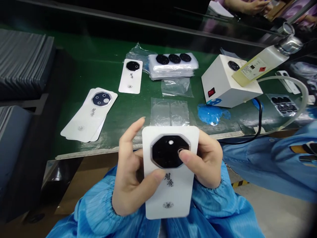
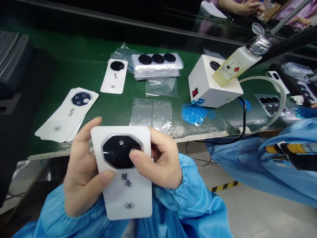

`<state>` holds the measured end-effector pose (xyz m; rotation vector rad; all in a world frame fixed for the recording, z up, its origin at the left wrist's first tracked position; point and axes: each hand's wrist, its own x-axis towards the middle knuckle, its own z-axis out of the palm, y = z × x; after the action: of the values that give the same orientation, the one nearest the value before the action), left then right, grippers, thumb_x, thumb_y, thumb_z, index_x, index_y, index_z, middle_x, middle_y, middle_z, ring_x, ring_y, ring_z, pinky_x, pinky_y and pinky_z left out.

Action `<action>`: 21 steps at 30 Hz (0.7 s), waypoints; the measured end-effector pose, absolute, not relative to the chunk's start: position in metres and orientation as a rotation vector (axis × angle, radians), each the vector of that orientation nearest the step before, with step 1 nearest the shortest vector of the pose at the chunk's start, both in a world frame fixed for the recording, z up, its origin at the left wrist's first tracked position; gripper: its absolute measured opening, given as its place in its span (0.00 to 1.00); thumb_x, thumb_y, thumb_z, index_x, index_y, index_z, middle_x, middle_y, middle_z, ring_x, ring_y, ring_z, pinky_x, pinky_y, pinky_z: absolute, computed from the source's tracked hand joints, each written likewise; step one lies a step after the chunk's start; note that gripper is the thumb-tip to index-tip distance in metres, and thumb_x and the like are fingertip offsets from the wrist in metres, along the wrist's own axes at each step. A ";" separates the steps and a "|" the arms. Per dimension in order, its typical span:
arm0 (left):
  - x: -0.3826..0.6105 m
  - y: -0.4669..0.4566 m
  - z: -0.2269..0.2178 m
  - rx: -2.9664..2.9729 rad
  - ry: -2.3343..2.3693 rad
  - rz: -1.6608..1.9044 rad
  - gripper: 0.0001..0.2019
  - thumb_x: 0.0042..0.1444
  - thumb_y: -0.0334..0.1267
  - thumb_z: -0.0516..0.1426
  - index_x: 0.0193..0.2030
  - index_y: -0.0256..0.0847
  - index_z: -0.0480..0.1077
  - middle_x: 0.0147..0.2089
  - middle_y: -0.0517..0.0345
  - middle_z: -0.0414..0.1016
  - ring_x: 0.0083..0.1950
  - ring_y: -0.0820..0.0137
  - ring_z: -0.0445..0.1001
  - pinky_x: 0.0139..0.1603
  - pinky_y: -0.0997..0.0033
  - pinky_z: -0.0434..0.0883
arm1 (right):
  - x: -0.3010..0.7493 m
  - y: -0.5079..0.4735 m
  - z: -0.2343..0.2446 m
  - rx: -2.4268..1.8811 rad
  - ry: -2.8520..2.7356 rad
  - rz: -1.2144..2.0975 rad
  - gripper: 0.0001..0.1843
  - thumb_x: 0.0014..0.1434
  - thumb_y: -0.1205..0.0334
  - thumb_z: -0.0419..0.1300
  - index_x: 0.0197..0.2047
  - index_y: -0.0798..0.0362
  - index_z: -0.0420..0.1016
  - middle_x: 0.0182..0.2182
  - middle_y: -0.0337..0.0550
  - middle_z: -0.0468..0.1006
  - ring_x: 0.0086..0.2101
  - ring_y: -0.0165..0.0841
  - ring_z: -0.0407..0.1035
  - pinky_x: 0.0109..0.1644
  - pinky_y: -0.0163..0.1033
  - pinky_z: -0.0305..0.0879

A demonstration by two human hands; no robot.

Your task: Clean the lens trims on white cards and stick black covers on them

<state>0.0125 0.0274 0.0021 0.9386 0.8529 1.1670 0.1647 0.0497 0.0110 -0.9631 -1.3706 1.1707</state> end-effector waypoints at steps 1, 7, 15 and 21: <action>0.011 0.029 0.000 0.968 0.835 1.162 0.29 0.54 0.40 0.59 0.60 0.63 0.55 0.32 0.65 0.77 0.23 0.75 0.72 0.21 0.78 0.70 | 0.165 0.049 0.009 -0.942 -1.321 1.189 0.10 0.56 0.63 0.59 0.43 0.46 0.73 0.30 0.35 0.75 0.28 0.28 0.68 0.27 0.32 0.63; 0.005 0.034 -0.006 1.267 0.791 1.080 0.09 0.60 0.39 0.52 0.34 0.46 0.74 0.19 0.60 0.68 0.18 0.74 0.67 0.15 0.78 0.64 | 0.166 0.045 0.009 -0.894 -1.270 1.223 0.11 0.57 0.64 0.60 0.44 0.45 0.75 0.31 0.37 0.77 0.29 0.29 0.70 0.29 0.34 0.67; 0.009 0.030 -0.001 1.102 0.805 1.101 0.10 0.58 0.41 0.53 0.32 0.44 0.74 0.18 0.59 0.72 0.16 0.72 0.69 0.12 0.77 0.63 | 0.164 0.045 0.015 -0.899 -1.283 1.233 0.10 0.57 0.65 0.59 0.43 0.46 0.75 0.32 0.39 0.77 0.30 0.32 0.72 0.28 0.36 0.67; 0.010 0.030 -0.001 1.091 0.823 1.139 0.09 0.58 0.40 0.54 0.33 0.45 0.76 0.17 0.60 0.70 0.15 0.74 0.67 0.12 0.78 0.63 | 0.163 0.048 0.019 -0.898 -1.310 1.250 0.10 0.57 0.65 0.58 0.42 0.46 0.75 0.32 0.38 0.77 0.32 0.32 0.72 0.29 0.36 0.68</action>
<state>0.0105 0.0303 -0.0010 1.0910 0.8225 1.1391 0.1634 0.0476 0.0186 -0.8979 -1.3096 1.2496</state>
